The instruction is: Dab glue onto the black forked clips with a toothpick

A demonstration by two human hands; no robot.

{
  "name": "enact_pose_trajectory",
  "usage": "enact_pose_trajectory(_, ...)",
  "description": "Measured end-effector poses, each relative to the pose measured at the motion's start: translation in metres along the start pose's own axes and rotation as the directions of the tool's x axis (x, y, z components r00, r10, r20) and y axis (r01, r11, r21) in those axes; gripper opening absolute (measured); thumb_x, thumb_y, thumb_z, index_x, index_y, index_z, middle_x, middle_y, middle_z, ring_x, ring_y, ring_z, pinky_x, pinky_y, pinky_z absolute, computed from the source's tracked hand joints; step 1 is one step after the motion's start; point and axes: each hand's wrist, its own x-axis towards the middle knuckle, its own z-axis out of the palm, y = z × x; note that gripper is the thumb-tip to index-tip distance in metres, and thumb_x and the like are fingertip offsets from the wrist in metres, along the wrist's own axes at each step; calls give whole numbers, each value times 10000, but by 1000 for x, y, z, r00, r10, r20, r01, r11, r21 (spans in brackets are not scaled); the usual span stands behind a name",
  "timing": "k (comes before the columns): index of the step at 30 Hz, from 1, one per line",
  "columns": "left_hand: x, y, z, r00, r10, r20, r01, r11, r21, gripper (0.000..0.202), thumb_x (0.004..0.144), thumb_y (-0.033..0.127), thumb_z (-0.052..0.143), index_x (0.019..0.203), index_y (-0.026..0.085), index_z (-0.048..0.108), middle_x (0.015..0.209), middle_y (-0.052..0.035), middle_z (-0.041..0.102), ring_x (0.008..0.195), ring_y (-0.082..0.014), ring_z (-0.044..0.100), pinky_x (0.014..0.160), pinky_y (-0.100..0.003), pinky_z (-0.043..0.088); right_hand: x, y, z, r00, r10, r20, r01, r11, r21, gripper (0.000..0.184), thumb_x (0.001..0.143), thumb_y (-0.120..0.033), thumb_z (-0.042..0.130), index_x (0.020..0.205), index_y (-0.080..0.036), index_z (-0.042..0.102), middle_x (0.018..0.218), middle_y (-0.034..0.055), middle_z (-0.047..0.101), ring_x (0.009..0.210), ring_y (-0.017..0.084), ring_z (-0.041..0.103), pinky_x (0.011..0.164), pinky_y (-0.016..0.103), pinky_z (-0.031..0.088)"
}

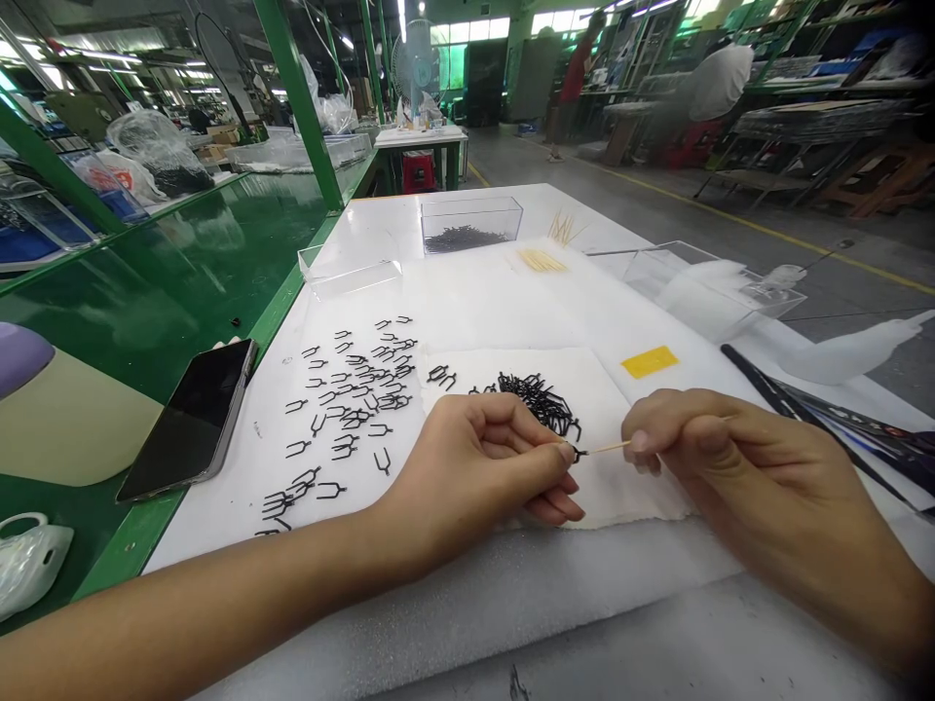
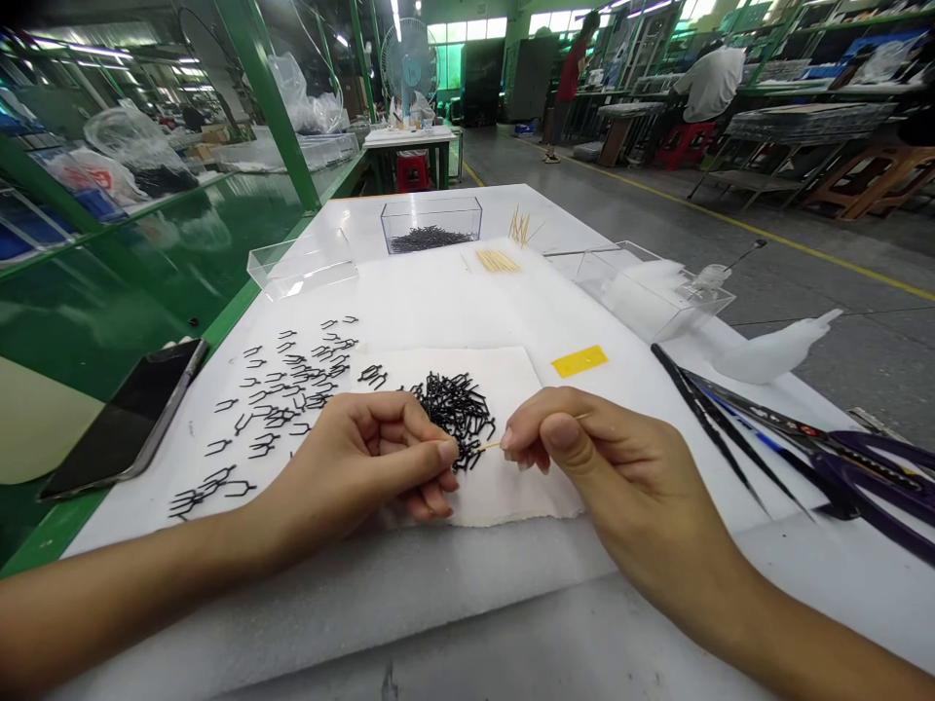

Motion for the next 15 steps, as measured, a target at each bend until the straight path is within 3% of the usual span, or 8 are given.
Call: enact_pose_trajectory(15, 2, 0, 0, 1000, -8, -6, 8, 1000, 5, 150, 726, 53, 741, 714, 98, 598, 607, 9, 694, 518, -56, 666, 506, -92, 561, -1, -1, 0, 1000, -3, 18, 2, 1000, 25, 289, 935, -501, 563, 772, -312, 708, 704, -6, 634, 706, 121, 597, 646, 176, 511)
